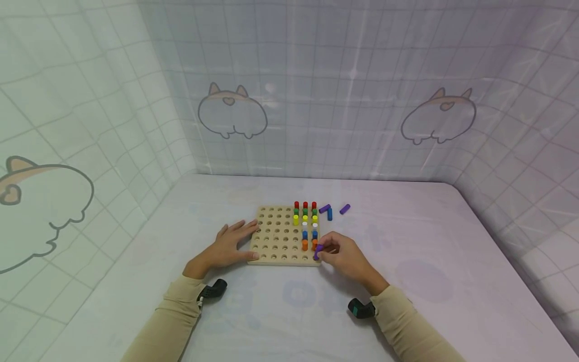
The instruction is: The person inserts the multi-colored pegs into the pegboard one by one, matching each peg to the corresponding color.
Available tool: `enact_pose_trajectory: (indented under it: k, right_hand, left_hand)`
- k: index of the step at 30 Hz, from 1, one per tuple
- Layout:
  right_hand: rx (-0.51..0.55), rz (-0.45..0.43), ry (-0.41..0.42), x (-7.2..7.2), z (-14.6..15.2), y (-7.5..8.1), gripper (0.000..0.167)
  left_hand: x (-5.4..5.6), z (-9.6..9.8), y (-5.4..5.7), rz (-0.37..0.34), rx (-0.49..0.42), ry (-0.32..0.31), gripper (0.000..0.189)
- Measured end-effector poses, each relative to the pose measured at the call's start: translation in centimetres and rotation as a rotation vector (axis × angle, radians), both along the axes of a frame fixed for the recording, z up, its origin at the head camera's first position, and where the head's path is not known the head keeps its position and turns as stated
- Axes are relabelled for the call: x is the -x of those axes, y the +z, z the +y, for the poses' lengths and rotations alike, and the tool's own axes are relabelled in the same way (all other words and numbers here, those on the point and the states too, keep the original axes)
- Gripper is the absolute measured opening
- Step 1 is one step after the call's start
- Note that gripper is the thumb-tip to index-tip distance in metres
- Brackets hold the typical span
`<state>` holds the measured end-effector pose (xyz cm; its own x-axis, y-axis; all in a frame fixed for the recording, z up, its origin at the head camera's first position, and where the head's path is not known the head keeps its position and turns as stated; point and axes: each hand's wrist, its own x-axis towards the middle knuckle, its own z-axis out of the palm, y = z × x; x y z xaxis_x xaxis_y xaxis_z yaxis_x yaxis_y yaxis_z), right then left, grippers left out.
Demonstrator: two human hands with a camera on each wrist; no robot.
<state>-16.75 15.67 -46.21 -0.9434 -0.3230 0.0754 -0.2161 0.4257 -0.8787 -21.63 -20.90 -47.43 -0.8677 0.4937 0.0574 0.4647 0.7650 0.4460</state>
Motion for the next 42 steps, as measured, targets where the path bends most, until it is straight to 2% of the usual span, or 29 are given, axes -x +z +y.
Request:
enact_pose_trajectory:
  k: [12,20,31,42]
  right_hand:
    - [-0.028,0.006,-0.028,-0.02,-0.03,0.08,0.018]
    - [-0.066,0.057,-0.037,0.02,-0.2,-0.1,0.018]
    - [-0.091,0.101,-0.031,-0.06,-0.44,-0.22,0.021]
    - [-0.083,0.103,-0.009,-0.03,-0.09,-0.3,0.018]
  left_hand:
    - [0.01,0.01,-0.07,0.006,-0.009,0.0,0.09]
    - [0.03,-0.01,-0.16,0.015,-0.014,-0.009,0.09]
    - [0.09,-0.06,-0.22,0.015,-0.017,-0.011,0.09]
    - [-0.14,-0.06,-0.1,0.02,-0.047,-0.019,0.091]
